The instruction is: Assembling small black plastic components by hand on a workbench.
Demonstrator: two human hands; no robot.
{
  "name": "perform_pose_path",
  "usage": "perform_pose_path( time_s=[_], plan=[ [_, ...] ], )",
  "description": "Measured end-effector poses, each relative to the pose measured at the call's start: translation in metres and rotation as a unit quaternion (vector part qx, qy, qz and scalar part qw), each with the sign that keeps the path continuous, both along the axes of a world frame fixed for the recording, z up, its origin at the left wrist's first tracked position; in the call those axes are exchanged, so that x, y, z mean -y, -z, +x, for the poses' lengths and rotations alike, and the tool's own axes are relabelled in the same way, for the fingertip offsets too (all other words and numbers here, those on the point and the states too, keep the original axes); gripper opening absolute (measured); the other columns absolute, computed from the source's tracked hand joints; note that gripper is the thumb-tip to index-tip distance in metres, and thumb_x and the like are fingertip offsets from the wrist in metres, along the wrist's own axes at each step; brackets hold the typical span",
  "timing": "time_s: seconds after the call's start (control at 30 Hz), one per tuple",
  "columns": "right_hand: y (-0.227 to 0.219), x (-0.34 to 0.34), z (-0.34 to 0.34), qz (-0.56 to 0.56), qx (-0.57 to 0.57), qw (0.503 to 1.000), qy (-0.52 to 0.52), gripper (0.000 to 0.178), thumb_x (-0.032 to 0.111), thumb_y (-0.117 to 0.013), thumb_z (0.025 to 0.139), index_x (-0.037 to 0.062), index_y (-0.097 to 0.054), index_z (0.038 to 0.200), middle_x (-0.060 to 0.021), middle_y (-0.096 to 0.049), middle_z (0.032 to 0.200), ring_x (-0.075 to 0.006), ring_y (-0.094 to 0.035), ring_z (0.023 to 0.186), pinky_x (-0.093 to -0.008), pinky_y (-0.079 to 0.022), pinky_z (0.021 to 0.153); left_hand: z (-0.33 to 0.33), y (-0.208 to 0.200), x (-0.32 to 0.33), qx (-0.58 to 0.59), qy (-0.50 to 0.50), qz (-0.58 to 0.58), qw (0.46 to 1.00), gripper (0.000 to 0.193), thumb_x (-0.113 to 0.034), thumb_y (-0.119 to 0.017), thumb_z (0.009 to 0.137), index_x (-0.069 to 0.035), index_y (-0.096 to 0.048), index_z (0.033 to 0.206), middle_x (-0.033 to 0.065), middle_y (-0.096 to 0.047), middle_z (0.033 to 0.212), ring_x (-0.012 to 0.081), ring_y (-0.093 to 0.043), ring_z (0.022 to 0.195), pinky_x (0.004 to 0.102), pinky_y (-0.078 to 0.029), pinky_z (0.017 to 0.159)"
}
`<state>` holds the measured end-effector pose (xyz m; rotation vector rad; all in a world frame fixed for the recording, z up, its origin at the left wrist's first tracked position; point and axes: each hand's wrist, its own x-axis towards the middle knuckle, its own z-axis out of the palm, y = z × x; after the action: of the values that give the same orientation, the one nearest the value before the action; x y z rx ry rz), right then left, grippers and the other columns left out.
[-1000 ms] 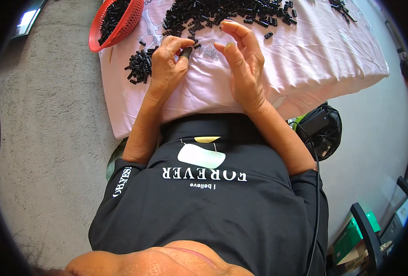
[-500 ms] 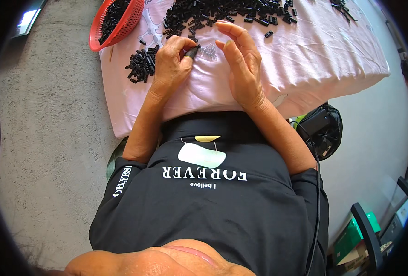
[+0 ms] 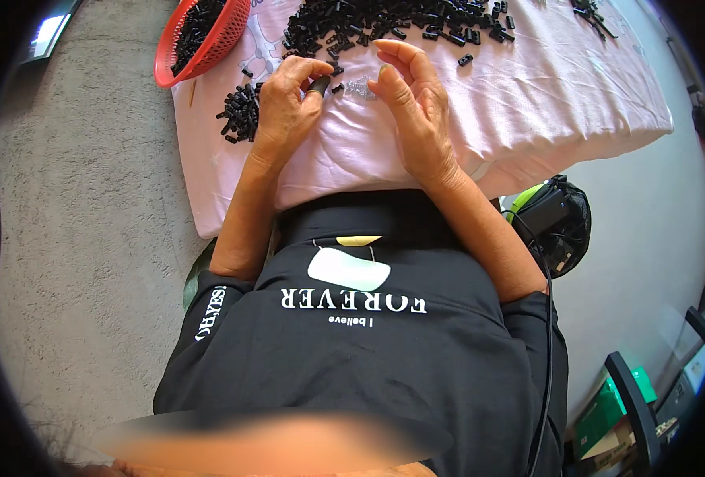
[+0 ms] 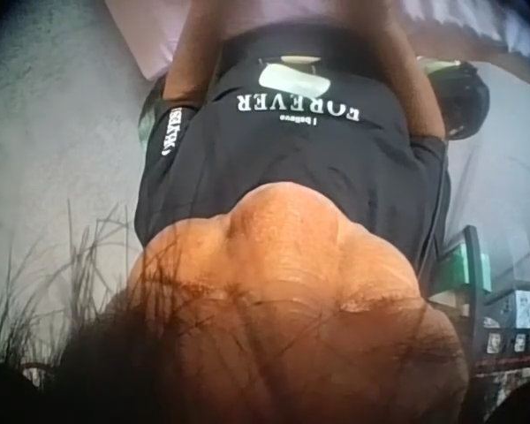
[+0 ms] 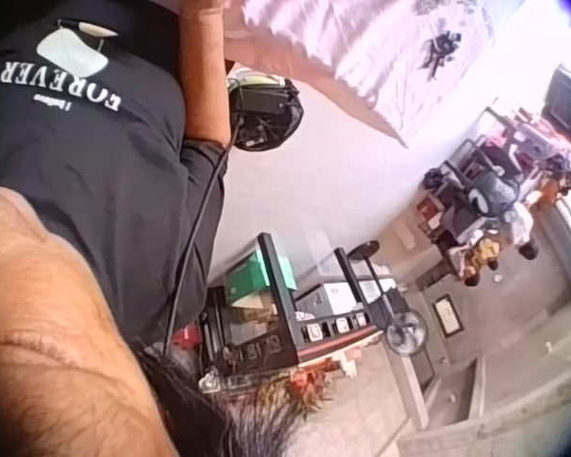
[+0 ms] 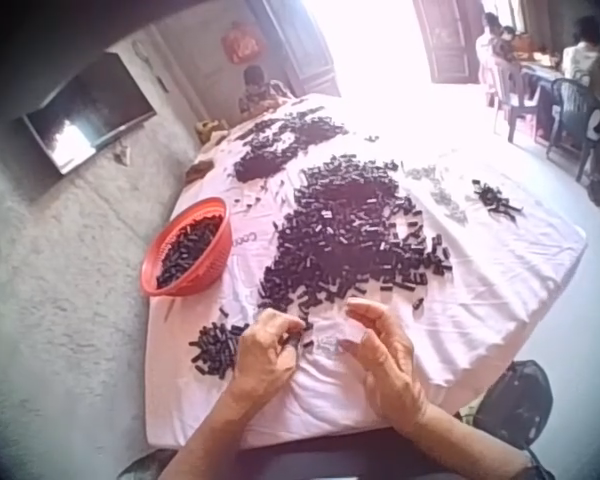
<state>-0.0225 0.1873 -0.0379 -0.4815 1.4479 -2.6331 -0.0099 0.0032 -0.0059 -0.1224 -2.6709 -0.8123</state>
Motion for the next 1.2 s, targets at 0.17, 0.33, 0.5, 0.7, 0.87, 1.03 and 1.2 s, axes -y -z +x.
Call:
perform_pose_path(
  time_s=[0.17, 0.33, 0.5, 0.7, 0.87, 1.03, 1.2],
  plan=[
    [0.001, 0.001, 0.003, -0.049, 0.002, 0.999, -0.016, 0.051, 0.038, -0.05, 0.101, -0.0004, -0.045, 0.135, -0.0137, -0.05, 0.135, -0.0213, -0.044, 0.131, -0.0397, -0.042, 0.104, -0.005, 0.011, 0.003, -0.027, 0.029, -0.031, 0.999, 0.024, 0.006, -0.059, 0.076, -0.003, -0.068, 0.096, 0.0083, -0.064, 0.091, 0.0188, -0.061, 0.068, 0.0301, -0.052, 0.065],
    [0.003, 0.003, -0.001, -0.038, 0.043, 0.998, 0.006, 0.033, 0.022, -0.049, 0.103, -0.0002, -0.051, 0.128, -0.0127, -0.055, 0.13, -0.0198, -0.051, 0.124, -0.0377, -0.044, 0.103, -0.009, 0.01, 0.005, 0.01, 0.012, -0.043, 0.999, 0.019, 0.003, -0.059, 0.074, -0.004, -0.065, 0.091, 0.0119, -0.063, 0.09, 0.0311, -0.065, 0.084, 0.0406, -0.053, 0.076],
    [0.004, 0.007, -0.003, -0.027, 0.036, 0.998, 0.035, 0.025, 0.011, -0.055, 0.1, -0.0005, -0.055, 0.122, -0.0094, -0.061, 0.119, -0.0151, -0.058, 0.112, -0.0305, -0.048, 0.097, -0.007, 0.007, 0.006, 0.007, 0.018, -0.062, 0.998, 0.02, 0.004, -0.058, 0.073, -0.003, -0.063, 0.092, 0.0126, -0.062, 0.09, 0.0324, -0.064, 0.084, 0.0421, -0.052, 0.077],
    [0.004, 0.008, 0.001, 0.025, 0.012, 1.0, 0.015, 0.019, 0.006, -0.061, 0.096, -0.0016, -0.061, 0.114, -0.0072, -0.067, 0.104, -0.012, -0.066, 0.092, -0.0248, -0.054, 0.085, 0.01, -0.01, -0.006, 0.022, 0.005, 0.081, 0.996, 0.021, 0.008, -0.058, 0.075, -0.001, -0.061, 0.094, 0.0128, -0.066, 0.088, 0.0261, -0.066, 0.08, 0.0343, -0.053, 0.075],
    [-0.003, 0.008, 0.003, 0.079, 0.009, 0.997, -0.011, 0.013, 0.005, -0.065, 0.093, -0.0032, -0.066, 0.103, -0.0056, -0.07, 0.091, -0.01, -0.067, 0.082, -0.0227, -0.054, 0.074, 0.019, -0.013, -0.016, 0.027, 0.053, 0.205, 0.977, 0.019, 0.009, -0.061, 0.079, 0.0, -0.062, 0.096, 0.0103, -0.069, 0.085, 0.0156, -0.068, 0.079, 0.0277, -0.054, 0.074],
    [0.0, 0.007, 0.001, 0.038, 0.021, 0.999, -0.009, 0.011, 0.004, -0.066, 0.092, -0.003, -0.067, 0.1, -0.0041, -0.07, 0.088, -0.0085, -0.065, 0.08, -0.0216, -0.053, 0.073, 0.019, -0.014, -0.028, 0.028, 0.077, 0.226, 0.971, 0.014, 0.006, -0.065, 0.082, 0.001, -0.063, 0.094, 0.0097, -0.07, 0.082, 0.0155, -0.069, 0.077, 0.0279, -0.054, 0.073],
    [0.003, 0.007, 0.0, 0.059, -0.014, 0.998, 0.026, 0.011, 0.005, -0.065, 0.093, -0.0021, -0.066, 0.101, -0.0033, -0.068, 0.092, -0.0076, -0.065, 0.081, -0.0217, -0.053, 0.073, 0.016, -0.011, -0.032, 0.017, 0.088, 0.248, 0.965, 0.013, 0.006, -0.066, 0.082, 0.001, -0.063, 0.094, 0.0084, -0.07, 0.084, 0.0143, -0.069, 0.079, 0.0264, -0.054, 0.073]
  ],
)
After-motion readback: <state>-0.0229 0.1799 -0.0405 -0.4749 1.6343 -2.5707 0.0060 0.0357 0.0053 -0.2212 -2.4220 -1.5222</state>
